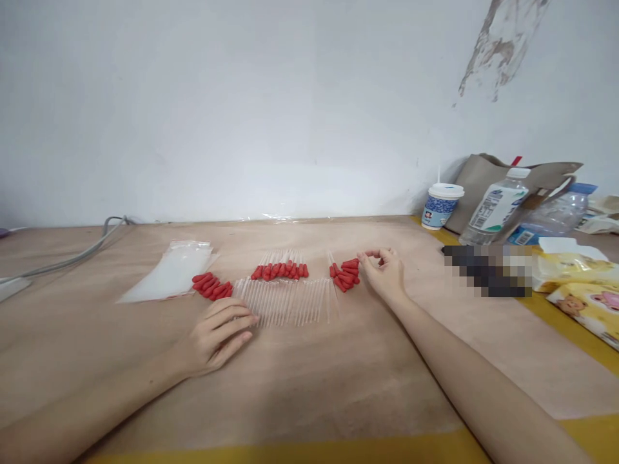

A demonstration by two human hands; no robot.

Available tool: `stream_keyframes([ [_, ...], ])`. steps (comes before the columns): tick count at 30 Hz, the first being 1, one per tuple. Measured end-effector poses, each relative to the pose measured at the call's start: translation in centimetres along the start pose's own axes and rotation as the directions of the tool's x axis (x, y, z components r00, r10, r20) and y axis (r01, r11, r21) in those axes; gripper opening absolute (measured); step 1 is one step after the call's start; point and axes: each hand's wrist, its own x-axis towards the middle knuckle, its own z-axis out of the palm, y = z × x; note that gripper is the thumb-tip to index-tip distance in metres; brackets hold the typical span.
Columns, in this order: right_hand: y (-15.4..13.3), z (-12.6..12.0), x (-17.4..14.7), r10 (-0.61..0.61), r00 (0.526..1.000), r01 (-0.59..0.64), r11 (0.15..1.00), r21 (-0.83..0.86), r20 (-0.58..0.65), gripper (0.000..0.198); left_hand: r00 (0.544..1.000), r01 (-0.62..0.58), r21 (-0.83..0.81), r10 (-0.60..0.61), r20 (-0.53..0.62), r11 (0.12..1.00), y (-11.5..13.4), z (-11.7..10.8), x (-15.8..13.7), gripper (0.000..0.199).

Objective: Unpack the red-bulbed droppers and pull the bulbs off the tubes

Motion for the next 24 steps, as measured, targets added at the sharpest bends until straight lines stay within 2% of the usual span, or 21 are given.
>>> stream_keyframes([
  [2, -0.2, 0.0, 0.8, -0.014, 1.0, 0.013, 0.999, -0.047, -0.024, 0.033, 0.998, 0.05, -0.002, -0.05, -0.041, 0.999, -0.4, -0.4, -0.9, 0.028],
  [3, -0.5, 0.0, 1.2, -0.026, 1.0, 0.027, 0.995, -0.1, 0.012, 0.033, 0.996, 0.069, -0.006, -0.069, -0.062, 0.998, -0.5, -0.5, -1.1, 0.027],
  [5, -1.4, 0.4, 2.1, -0.032, 0.985, 0.075, 0.964, -0.254, 0.168, 0.031, 0.992, 0.101, -0.02, -0.102, -0.076, 0.995, -0.5, -0.4, -1.1, 0.025],
  [7, -2.6, 1.2, 2.8, 0.011, 0.942, 0.13, 0.909, -0.396, 0.334, 0.026, 0.991, 0.123, -0.037, -0.125, -0.056, 0.992, -0.4, -0.3, -0.8, 0.022],
  [9, -3.7, 2.5, 3.4, 0.048, 0.911, 0.16, 0.874, -0.458, 0.41, 0.019, 0.989, 0.138, -0.049, -0.14, -0.04, 0.989, -0.3, -0.3, -0.5, 0.019],
  [12, -4.6, 4.8, 4.2, 0.121, 0.879, 0.165, 0.83, -0.533, 0.462, 0.014, 0.988, 0.145, -0.045, -0.148, -0.054, 0.988, -0.3, -0.3, -0.5, 0.015],
  [16, -4.3, 7.1, 5.3, 0.228, 0.823, 0.165, 0.781, -0.603, 0.52, 0.022, 0.988, 0.15, -0.026, -0.151, -0.039, 0.988, -0.4, -0.2, -0.8, 0.015],
  [20, -4.3, 8.0, 5.7, 0.257, 0.776, 0.189, 0.777, -0.6, 0.576, 0.024, 0.99, 0.139, -0.012, -0.139, -0.036, 0.99, -0.4, -0.2, -0.7, 0.015],
  [24, -5.5, 7.9, 5.8, 0.323, 0.749, 0.145, 0.771, -0.62, 0.578, 0.024, 0.992, 0.117, 0.006, -0.117, -0.055, 0.993, -0.3, -0.2, -0.5, 0.016],
])
